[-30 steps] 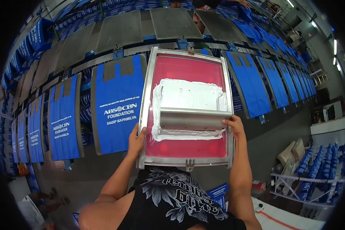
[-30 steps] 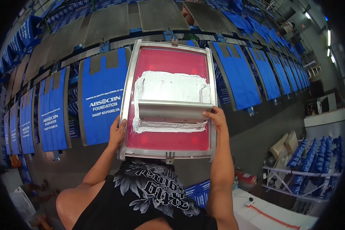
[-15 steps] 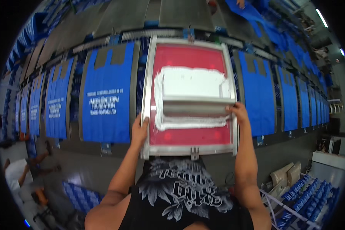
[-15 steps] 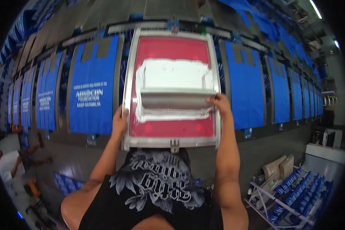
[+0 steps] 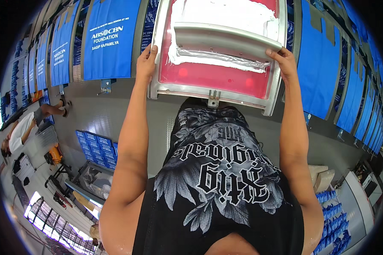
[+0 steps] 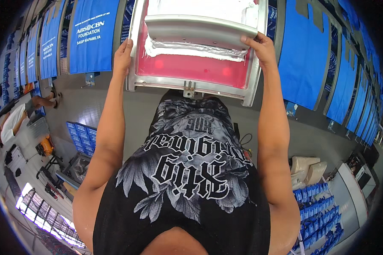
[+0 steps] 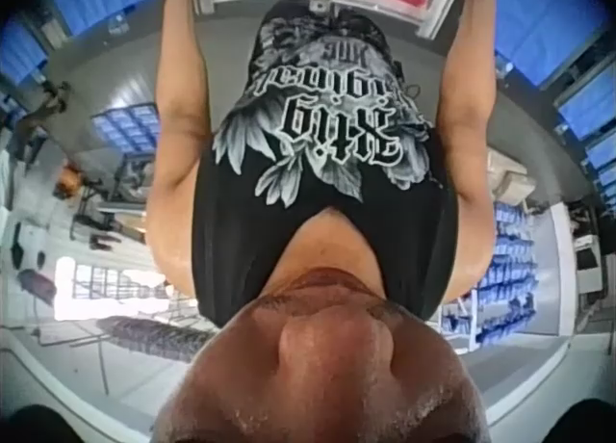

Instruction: Manually applying white ink to a blue garment using a screen printing frame and squeegee.

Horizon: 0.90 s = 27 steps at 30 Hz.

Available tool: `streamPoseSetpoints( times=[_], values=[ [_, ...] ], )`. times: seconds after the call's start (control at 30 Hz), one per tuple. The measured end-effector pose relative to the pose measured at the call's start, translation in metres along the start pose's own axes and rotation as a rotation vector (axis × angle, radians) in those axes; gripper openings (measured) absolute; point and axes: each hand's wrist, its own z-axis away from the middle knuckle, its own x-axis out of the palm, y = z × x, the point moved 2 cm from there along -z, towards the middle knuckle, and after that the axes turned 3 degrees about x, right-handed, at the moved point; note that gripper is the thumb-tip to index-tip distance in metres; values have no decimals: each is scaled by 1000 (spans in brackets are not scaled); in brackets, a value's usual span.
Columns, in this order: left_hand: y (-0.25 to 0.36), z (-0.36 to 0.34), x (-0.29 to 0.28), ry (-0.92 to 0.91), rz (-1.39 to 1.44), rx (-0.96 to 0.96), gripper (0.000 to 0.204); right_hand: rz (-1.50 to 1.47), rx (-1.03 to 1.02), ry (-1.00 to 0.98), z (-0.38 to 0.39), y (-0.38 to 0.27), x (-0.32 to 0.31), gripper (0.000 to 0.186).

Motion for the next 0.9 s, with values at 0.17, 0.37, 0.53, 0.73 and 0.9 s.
streamPoseSetpoints(
  times=[0.17, 0.37, 0.53, 0.73, 0.9],
  values=[
    [-4, 5, 1, -8, 37, 8, 57, 26, -4, 5, 5, 7, -3, 38],
    [-2, 5, 2, -56, 104, 24, 56, 87, -5, 22, 7, 14, -9, 39],
    [-2, 4, 3, -8, -13, 42, 58, 39, -4, 20, 5, 4, -5, 39],
    [-2, -1, 0, 34, -310, 176, 57, 77, -30, -1, 9, -4, -1, 37],
    [92, 31, 14, -150, -626, 758, 54, 1139, -114, -139, 50, -48, 24, 38]
  ],
)
